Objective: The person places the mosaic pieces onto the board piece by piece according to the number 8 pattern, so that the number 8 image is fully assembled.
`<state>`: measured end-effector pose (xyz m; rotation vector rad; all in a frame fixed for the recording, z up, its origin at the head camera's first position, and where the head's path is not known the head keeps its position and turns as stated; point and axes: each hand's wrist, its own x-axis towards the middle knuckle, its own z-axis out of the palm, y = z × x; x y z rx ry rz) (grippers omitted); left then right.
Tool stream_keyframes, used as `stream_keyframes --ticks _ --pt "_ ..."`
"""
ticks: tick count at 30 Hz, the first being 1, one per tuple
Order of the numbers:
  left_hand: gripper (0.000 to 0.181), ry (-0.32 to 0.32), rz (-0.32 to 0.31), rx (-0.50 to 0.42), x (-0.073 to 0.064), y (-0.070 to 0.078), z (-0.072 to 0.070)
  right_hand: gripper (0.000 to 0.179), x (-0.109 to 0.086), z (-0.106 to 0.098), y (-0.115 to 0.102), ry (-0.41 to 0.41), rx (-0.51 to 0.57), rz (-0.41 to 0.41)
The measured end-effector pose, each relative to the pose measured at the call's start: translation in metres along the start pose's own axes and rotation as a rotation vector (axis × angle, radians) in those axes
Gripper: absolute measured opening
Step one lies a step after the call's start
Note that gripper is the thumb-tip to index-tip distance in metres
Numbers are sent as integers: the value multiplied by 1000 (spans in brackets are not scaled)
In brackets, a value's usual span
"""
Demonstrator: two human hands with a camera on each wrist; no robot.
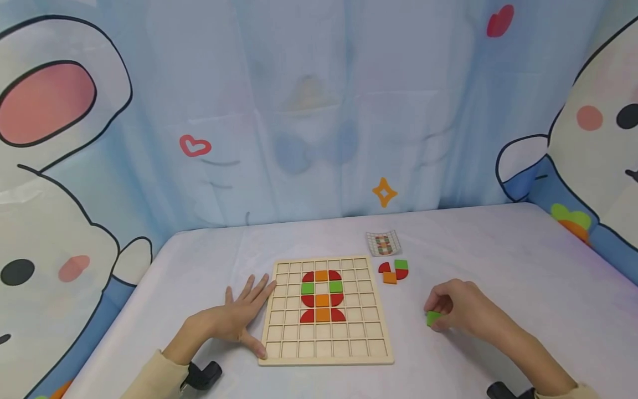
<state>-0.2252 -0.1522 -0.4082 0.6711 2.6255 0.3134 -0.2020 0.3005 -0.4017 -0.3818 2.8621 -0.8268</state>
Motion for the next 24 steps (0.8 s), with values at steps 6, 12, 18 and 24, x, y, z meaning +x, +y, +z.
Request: stream_keyframes --ticks 6,12,18,24 --pt "138 7 -2 0 -2 -1 0 20 4 4 -14 45 19 -94" --pt "137 6 -8 -3 -3 -2 0 19 13 14 -53 47 102 -243" --pt "136 6 8 -14 -1 -1 1 17 27 34 -93 -49 163 -354" --pt "136 6 4 -18 -2 -2 0 17 38 53 -112 -142 200 -409"
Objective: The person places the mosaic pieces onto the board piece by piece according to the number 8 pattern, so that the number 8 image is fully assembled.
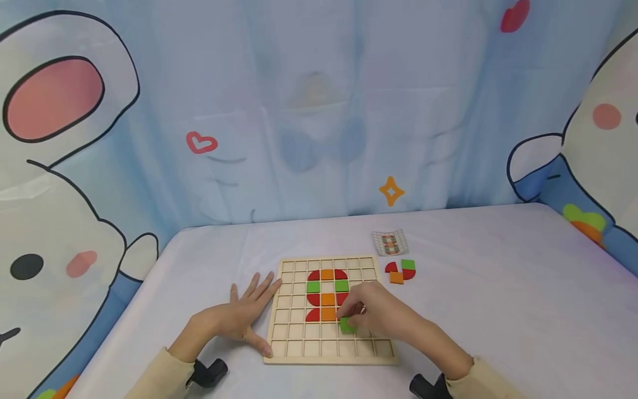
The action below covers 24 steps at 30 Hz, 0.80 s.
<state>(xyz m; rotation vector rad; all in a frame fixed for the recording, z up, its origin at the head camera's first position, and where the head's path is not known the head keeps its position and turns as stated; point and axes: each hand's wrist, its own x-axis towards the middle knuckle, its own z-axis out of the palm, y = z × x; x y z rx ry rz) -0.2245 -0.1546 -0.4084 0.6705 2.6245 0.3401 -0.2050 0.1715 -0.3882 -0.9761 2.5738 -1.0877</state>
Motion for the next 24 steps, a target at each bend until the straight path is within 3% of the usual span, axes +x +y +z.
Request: stream_keyframes --ticks 15,24 --pt "136 -6 -14 17 1 2 -1 18 3 13 -3 4 24 23" --pt "135 -11 -26 12 0 4 -2 15 4 18 -7 43 -48 53"
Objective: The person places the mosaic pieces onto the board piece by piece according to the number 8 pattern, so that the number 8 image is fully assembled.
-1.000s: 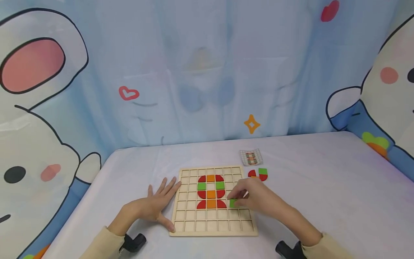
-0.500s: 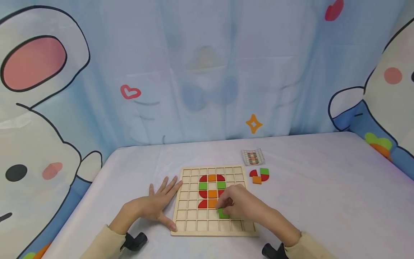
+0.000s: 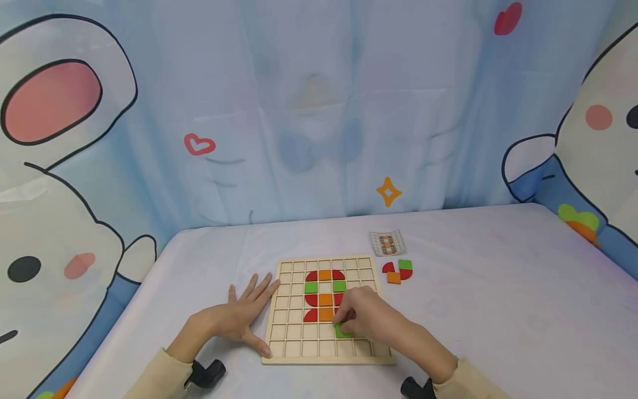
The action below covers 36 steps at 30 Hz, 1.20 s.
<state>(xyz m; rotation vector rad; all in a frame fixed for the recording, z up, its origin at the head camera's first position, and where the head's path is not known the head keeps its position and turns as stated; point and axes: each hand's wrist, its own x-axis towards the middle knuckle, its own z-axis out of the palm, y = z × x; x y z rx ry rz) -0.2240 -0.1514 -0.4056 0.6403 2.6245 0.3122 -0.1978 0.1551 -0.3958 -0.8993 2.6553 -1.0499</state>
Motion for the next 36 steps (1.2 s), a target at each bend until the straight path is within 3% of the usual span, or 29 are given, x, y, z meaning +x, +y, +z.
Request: stream_keyframes --ticks 22,36 --pt "136 -4 0 -3 -1 1 0 17 2 9 -6 60 -134 -20" --pt "137 2 3 -7 -2 1 0 13 -4 4 4 41 -77 -24"
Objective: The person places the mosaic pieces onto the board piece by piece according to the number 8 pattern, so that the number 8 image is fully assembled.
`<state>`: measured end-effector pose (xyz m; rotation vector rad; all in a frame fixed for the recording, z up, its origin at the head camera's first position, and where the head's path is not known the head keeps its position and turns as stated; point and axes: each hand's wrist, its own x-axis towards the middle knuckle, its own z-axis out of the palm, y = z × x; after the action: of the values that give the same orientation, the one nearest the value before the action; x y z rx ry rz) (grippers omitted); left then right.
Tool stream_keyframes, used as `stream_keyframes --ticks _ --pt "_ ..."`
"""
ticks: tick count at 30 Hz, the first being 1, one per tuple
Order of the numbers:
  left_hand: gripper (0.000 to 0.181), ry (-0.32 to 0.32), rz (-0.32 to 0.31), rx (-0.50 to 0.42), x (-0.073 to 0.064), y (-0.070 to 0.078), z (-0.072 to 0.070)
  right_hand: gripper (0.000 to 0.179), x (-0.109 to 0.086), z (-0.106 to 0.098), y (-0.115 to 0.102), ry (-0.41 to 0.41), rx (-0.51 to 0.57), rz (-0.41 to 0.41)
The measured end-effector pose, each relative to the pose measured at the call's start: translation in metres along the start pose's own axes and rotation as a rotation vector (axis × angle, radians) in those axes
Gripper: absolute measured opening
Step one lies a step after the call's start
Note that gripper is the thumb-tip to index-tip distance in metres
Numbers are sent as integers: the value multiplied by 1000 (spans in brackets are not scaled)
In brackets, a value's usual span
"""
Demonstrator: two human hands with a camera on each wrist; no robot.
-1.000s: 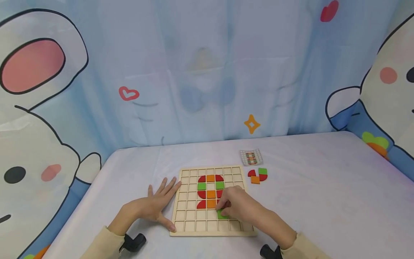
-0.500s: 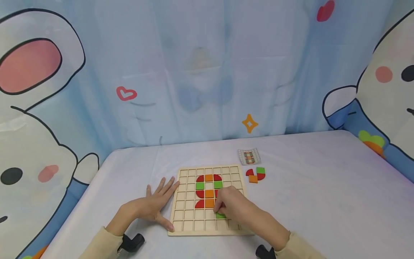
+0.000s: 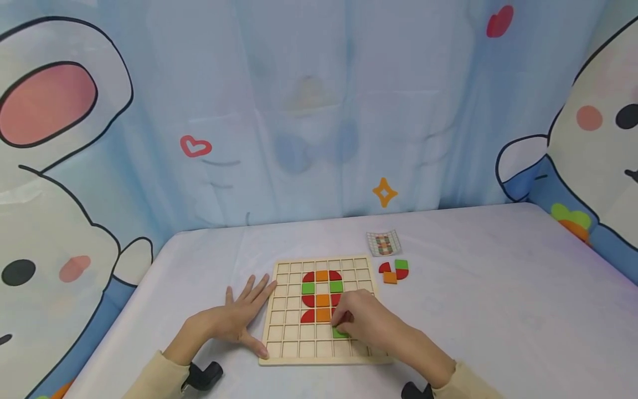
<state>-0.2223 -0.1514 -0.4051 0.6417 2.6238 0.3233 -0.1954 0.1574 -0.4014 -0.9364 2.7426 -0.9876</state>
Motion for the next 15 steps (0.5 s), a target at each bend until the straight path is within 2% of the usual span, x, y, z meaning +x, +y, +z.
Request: stream_keyframes --ticks 3,6,10,15 --pt "137 3 5 3 0 -1 1 11 -4 -7 7 26 30 36" --pt "137 1 13 -1 2 -3 3 11 -8 -21 18 95 21 46" --pt "136 -8 15 1 4 -6 3 13 -9 -47 40 178 -53 17" --pt "137 6 6 6 4 -5 3 17 -7 -73 69 218 -174 22"
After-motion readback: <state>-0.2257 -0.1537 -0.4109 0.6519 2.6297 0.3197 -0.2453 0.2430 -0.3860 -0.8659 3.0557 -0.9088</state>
